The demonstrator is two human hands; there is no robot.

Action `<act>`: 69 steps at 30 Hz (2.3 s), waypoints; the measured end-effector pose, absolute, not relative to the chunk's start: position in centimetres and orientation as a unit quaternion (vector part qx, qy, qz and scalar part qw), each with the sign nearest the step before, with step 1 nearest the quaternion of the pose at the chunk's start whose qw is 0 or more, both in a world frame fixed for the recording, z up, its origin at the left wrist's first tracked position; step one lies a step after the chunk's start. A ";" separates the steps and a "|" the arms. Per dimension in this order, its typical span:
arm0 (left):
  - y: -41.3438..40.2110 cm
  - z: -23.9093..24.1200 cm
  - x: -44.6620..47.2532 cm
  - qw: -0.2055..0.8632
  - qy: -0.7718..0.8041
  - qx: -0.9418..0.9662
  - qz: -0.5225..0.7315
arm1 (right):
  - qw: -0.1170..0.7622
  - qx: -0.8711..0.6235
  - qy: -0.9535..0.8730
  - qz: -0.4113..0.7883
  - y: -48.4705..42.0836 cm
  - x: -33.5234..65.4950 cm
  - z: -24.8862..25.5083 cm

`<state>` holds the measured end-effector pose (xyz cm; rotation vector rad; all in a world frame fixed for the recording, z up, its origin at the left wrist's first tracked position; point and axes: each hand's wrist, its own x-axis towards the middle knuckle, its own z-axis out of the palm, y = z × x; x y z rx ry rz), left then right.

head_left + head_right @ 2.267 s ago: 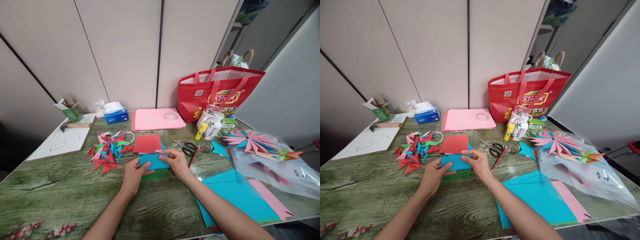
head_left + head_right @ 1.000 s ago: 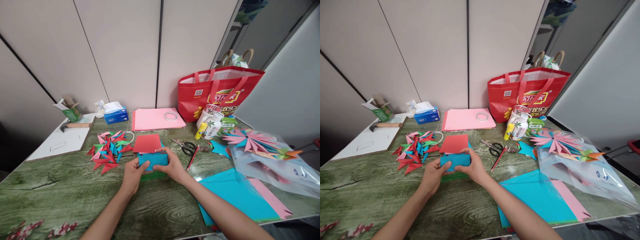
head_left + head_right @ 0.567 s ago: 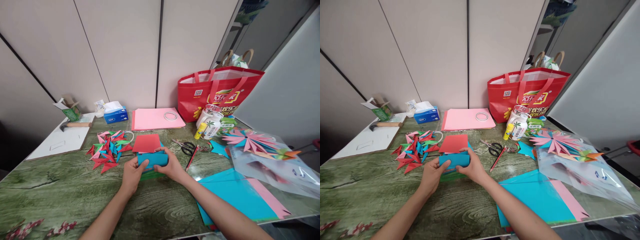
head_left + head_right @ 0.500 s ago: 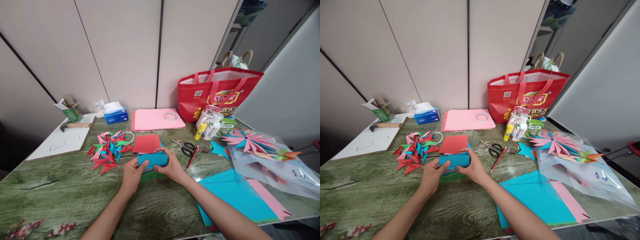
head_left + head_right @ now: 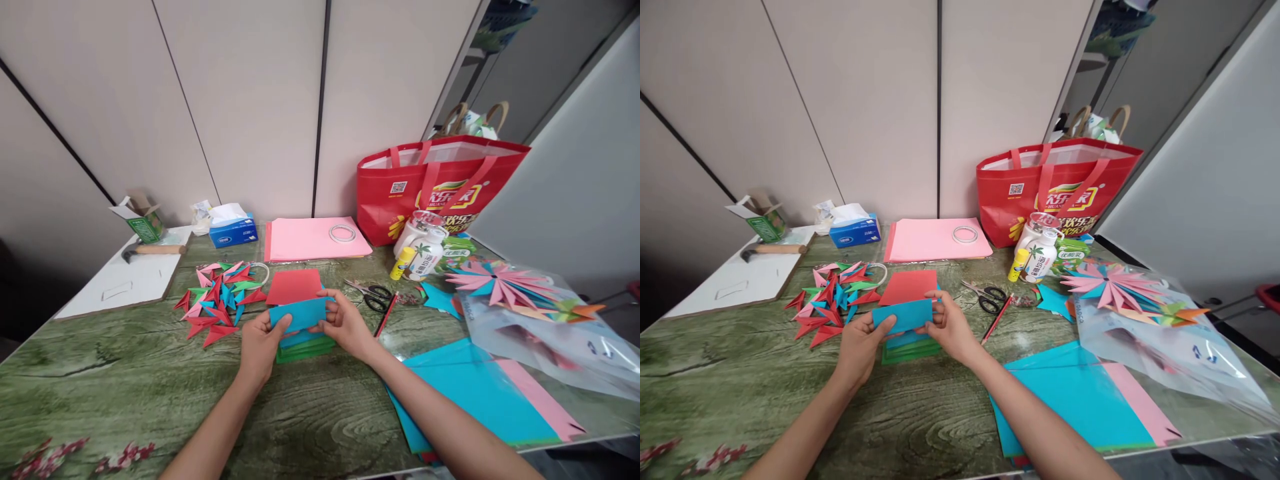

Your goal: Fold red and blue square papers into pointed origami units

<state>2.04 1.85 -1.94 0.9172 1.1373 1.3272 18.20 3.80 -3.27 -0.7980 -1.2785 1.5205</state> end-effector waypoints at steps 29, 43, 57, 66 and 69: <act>1.6 -2.2 2.7 0.579 0.481 0.425 0.502 | 0.487 -0.452 -0.584 0.465 3.6 18.3 -3.5; 1.5 -2.0 3.2 0.516 0.532 0.450 0.499 | 0.458 -0.461 -0.625 0.432 3.7 18.4 -3.4; 1.1 -1.9 3.4 0.553 0.514 0.444 0.482 | 0.475 -0.456 -0.558 0.505 3.5 18.2 -3.0; 1.2 -2.2 3.4 0.569 0.511 0.433 0.478 | 0.481 -0.457 -0.586 0.465 3.6 18.2 -3.3; 1.2 -1.9 3.2 0.600 0.487 0.428 0.469 | 0.487 -0.461 -0.600 0.436 3.8 18.4 -3.4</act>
